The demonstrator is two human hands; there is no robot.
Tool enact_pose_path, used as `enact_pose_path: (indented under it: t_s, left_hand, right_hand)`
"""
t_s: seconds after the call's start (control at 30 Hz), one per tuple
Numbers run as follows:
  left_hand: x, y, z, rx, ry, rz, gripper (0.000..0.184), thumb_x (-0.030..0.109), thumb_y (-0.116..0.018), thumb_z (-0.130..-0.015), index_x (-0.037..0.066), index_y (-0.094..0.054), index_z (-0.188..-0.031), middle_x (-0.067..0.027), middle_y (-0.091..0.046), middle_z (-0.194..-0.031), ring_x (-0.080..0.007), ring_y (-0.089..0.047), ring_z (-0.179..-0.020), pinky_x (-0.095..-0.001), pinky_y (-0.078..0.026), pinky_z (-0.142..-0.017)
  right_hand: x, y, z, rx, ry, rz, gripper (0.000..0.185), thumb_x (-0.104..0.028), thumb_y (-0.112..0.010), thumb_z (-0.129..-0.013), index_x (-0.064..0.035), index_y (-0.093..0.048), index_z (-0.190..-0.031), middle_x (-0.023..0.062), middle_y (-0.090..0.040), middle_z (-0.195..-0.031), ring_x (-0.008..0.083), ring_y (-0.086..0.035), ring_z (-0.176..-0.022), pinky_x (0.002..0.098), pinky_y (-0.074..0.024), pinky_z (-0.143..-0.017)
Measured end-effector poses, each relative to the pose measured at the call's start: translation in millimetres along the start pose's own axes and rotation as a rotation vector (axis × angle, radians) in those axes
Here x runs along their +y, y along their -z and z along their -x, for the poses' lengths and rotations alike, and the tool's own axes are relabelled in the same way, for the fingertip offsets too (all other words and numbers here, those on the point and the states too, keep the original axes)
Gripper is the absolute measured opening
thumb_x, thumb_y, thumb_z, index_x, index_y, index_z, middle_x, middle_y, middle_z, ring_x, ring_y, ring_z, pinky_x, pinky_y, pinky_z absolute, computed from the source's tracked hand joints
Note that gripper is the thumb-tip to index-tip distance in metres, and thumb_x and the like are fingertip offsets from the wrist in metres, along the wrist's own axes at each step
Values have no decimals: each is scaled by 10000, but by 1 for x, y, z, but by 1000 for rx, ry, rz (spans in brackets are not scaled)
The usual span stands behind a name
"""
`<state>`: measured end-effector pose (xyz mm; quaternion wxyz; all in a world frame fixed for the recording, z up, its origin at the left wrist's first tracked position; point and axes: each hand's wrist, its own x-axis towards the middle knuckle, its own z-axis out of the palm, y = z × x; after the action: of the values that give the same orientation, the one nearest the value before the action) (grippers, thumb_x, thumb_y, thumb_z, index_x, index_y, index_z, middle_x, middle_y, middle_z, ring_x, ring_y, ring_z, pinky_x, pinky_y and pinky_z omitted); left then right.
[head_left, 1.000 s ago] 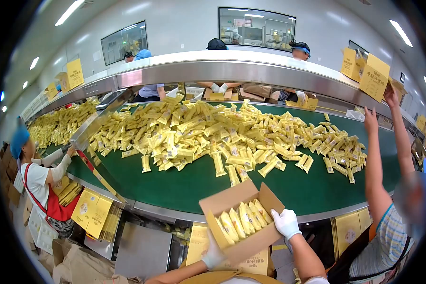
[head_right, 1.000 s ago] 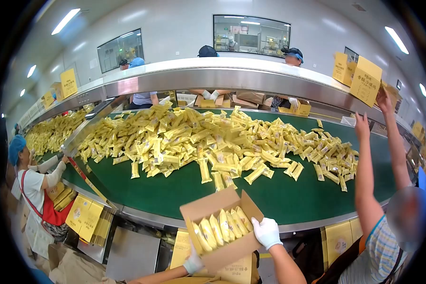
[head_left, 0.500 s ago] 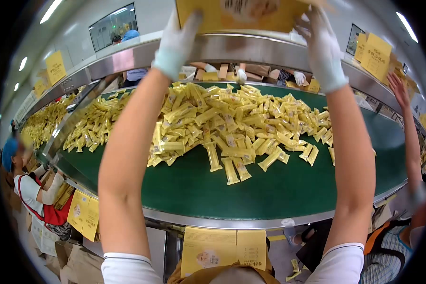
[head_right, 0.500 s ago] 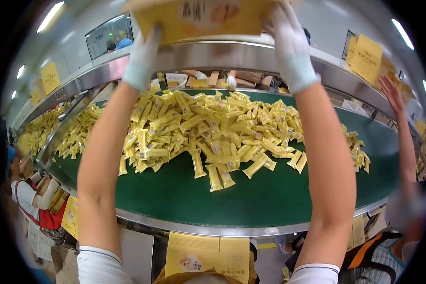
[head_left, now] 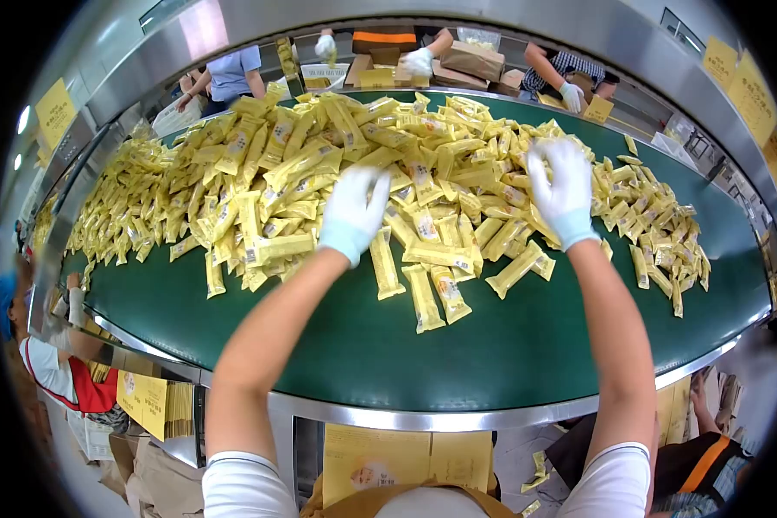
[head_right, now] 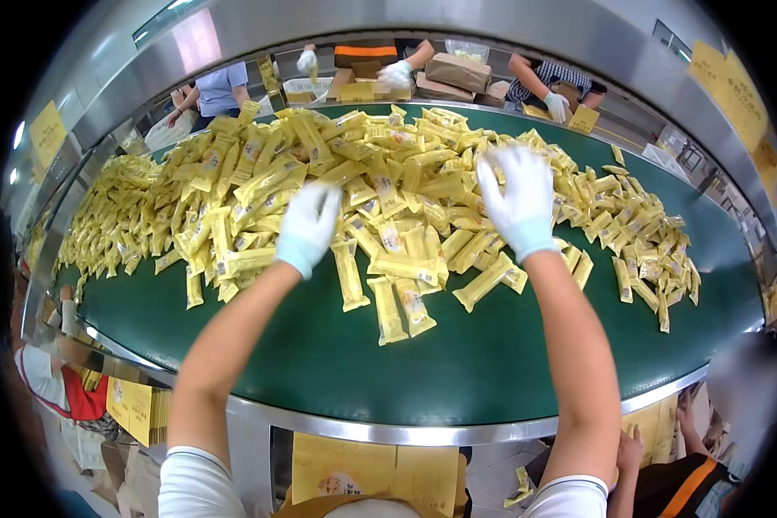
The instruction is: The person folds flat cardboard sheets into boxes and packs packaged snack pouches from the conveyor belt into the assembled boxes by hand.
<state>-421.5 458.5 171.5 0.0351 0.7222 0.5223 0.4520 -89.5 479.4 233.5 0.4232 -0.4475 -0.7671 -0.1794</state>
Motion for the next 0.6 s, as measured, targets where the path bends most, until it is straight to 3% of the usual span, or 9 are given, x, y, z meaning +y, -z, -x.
enact_pose_path:
  t_s: [0.03, 0.1, 0.2, 0.3, 0.33, 0.47, 0.5, 0.57, 0.6]
  left_hand:
    - [-16, -14, 17, -228, 325, -96, 477, 471, -492, -990, 70, -668, -1177, -233, -644, -1186, -410, -611, -1075, -479, -485, -935]
    - [-58, -53, 40, -262, 425, -181, 626, 615, -451, -955, 136, -619, -1322, -315, -580, -1286, -447, -593, -1132, -469, -468, -990]
    - [-72, -94, 37, -296, 522, -235, 713, 721, -501, -877, 232, -575, -1390, -375, -497, -1352, -505, -544, -1205, -490, -444, -1046]
    - [-66, -105, 22, -392, 591, -258, 760, 728, -587, -833, 231, -569, -1408, -404, -372, -1453, -510, -466, -1300, -438, -415, -1099]
    - [-58, -105, 21, -307, 601, -209, 760, 713, -672, -776, 229, -619, -1360, -401, -332, -1475, -500, -455, -1323, -449, -412, -1105]
    - [-66, -117, 33, -272, 361, -111, 707, 676, -708, -771, 207, -668, -1298, -417, -314, -1478, -524, -422, -1344, -448, -395, -1124]
    - [-61, -115, 37, -274, 320, -124, 704, 665, -702, -782, 217, -646, -1322, -381, -454, -1410, -487, -500, -1291, -433, -432, -1087]
    - [-51, -100, 41, -503, 481, 88, 689, 641, -701, -792, 240, -622, -1347, -305, -613, -1272, -434, -594, -1196, -416, -478, -1028]
    - [-44, -93, 52, -562, 497, -64, 679, 623, -695, -801, 252, -604, -1363, -245, -691, -1153, -399, -646, -1116, -404, -504, -982]
  right_hand:
    - [20, -21, 34, -210, -225, 115, 378, -436, -580, -955, -125, -702, -1131, 142, -643, -1138, 376, -597, -1047, 468, -433, -963]
    - [61, -53, 86, -607, -650, 107, 595, -659, -434, -952, -222, -670, -1280, 138, -588, -1323, 382, -562, -1195, 556, -358, -1060]
    - [80, -82, 111, -784, -852, 195, 707, -788, -328, -906, -350, -578, -1403, 107, -477, -1497, 407, -460, -1342, 647, -240, -1113]
    - [63, -107, 110, -805, -801, 361, 721, -809, -335, -885, -401, -509, -1453, 91, -407, -1569, 448, -378, -1398, 682, -183, -1114]
    - [63, -119, 114, -754, -776, 390, 695, -792, -360, -888, -399, -520, -1438, 98, -426, -1554, 482, -379, -1380, 653, -217, -1118]
    - [31, -142, 123, -691, -633, 275, 612, -706, -418, -907, -366, -559, -1396, 117, -484, -1503, 458, -444, -1320, 607, -302, -1069]
    - [26, -142, 126, -696, -618, 241, 569, -657, -447, -914, -349, -578, -1375, 117, -491, -1493, 432, -474, -1293, 580, -326, -1048]
    - [13, -132, 128, -730, -597, 174, 532, -617, -480, -915, -319, -614, -1335, 110, -510, -1466, 404, -500, -1267, 563, -339, -1034]
    - [-1, -129, 142, -657, -532, 211, 502, -588, -499, -915, -286, -650, -1288, 106, -536, -1427, 384, -520, -1240, 551, -348, -1025]
